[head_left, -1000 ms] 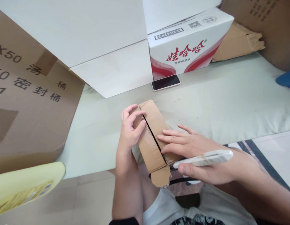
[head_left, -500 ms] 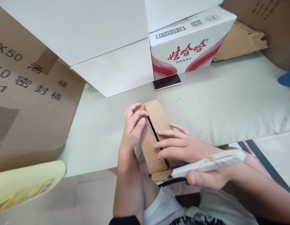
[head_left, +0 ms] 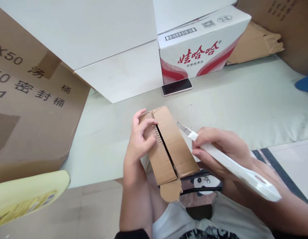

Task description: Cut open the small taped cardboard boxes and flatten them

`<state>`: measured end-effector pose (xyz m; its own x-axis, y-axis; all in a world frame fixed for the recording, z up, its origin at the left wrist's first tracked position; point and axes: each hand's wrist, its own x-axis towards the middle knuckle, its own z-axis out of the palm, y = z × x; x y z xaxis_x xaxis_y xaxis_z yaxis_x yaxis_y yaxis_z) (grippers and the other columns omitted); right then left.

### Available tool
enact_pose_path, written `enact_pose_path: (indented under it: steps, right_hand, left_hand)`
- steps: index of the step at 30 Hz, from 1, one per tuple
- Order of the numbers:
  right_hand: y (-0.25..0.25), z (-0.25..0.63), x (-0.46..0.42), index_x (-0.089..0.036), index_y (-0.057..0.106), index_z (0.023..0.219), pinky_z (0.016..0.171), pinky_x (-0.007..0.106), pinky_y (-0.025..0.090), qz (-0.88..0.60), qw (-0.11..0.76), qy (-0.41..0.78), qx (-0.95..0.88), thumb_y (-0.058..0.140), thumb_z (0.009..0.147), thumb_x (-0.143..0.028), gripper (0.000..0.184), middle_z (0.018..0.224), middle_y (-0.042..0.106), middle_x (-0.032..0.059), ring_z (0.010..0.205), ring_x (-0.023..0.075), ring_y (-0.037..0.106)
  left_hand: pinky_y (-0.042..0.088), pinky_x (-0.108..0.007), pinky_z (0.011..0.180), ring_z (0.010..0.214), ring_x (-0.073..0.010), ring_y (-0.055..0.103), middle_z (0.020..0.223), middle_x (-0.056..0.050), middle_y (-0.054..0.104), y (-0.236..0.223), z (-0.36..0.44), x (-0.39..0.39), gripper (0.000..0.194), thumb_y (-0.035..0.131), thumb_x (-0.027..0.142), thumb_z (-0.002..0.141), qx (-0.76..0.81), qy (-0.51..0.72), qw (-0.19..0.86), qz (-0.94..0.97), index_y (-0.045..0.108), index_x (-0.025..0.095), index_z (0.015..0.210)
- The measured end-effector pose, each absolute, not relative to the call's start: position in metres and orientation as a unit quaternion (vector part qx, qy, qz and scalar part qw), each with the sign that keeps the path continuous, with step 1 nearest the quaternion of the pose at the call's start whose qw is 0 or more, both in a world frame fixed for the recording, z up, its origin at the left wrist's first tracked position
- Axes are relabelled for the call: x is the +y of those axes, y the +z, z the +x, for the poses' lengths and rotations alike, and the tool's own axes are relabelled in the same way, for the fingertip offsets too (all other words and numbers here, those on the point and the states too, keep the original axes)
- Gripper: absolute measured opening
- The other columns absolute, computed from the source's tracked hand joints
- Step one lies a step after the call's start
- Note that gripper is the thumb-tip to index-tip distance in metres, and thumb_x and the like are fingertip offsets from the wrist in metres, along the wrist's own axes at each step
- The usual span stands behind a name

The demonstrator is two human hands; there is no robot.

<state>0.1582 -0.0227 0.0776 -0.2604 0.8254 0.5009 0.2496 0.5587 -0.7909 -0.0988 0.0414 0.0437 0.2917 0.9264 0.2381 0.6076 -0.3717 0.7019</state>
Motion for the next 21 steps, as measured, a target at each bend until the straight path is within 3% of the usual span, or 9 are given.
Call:
enact_pose_path:
  steps: [3, 5, 7, 9, 14, 21]
  right_hand:
    - [0.079, 0.155, -0.019, -0.024, 0.061, 0.095, 0.075, 0.028, 0.050, -0.332, 0.426, 0.296, -0.788, 0.058, 0.102, -0.026, 0.008, 0.084, 0.076, -0.0019, 0.071, 0.0107, 0.069]
    - [0.078, 0.154, -0.018, -0.024, 0.060, 0.093, 0.095, 0.033, 0.049, -0.280, 0.374, 0.317, -0.826, 0.059, 0.103, -0.033, 0.013, 0.093, 0.079, -0.0004, 0.102, 0.0166, 0.075]
    - [0.075, 0.152, -0.019, -0.024, 0.059, 0.093, 0.115, 0.043, 0.037, -0.239, 0.284, 0.346, -0.862, 0.067, 0.098, -0.038, 0.017, 0.105, 0.081, 0.0004, 0.139, 0.0237, 0.059]
    - [0.073, 0.151, -0.020, -0.025, 0.058, 0.096, 0.124, 0.049, 0.024, -0.232, 0.200, 0.364, -0.880, 0.071, 0.095, -0.036, 0.017, 0.117, 0.079, -0.0005, 0.155, 0.0245, 0.041]
    - [0.068, 0.150, -0.020, -0.026, 0.055, 0.101, 0.127, 0.050, 0.021, -0.276, 0.187, 0.327, -0.884, 0.062, 0.100, -0.029, 0.008, 0.131, 0.075, -0.0017, 0.154, 0.0202, 0.041]
    - [0.070, 0.147, -0.016, -0.026, 0.055, 0.099, 0.120, 0.060, 0.035, -0.327, 0.204, 0.258, -0.886, 0.055, 0.101, -0.023, 0.004, 0.134, 0.074, -0.0017, 0.151, 0.0250, 0.046]
  left_hand:
    - [0.034, -0.059, 0.125, 0.157, -0.0351, 0.027, 0.154, -0.010, 0.035, 0.042, -0.097, 0.041, 0.039, 0.054, 0.016, 0.069, 0.499, 0.336, 0.235, 0.764, 0.068, 0.025, 0.104]
    - [0.033, -0.060, 0.125, 0.157, -0.0357, 0.027, 0.154, -0.011, 0.036, 0.040, -0.097, 0.042, 0.038, 0.054, 0.016, 0.068, 0.505, 0.334, 0.229, 0.762, 0.068, 0.024, 0.102]
    - [0.032, -0.060, 0.126, 0.157, -0.0361, 0.027, 0.153, -0.011, 0.037, 0.038, -0.096, 0.043, 0.036, 0.054, 0.015, 0.068, 0.514, 0.331, 0.225, 0.759, 0.069, 0.023, 0.100]
    - [0.032, -0.059, 0.126, 0.157, -0.0355, 0.028, 0.152, -0.011, 0.038, 0.036, -0.096, 0.044, 0.036, 0.054, 0.015, 0.069, 0.519, 0.336, 0.221, 0.754, 0.069, 0.023, 0.100]
    - [0.031, -0.058, 0.127, 0.152, -0.0331, 0.037, 0.152, -0.010, 0.040, 0.031, -0.099, 0.045, 0.040, 0.057, 0.019, 0.076, 0.514, 0.396, 0.220, 0.728, 0.069, 0.026, 0.114]
    - [0.033, -0.059, 0.124, 0.150, -0.0355, 0.039, 0.150, -0.013, 0.043, 0.027, -0.101, 0.047, 0.037, 0.063, 0.050, 0.089, 0.470, 0.446, 0.287, 0.705, 0.070, 0.025, 0.115]
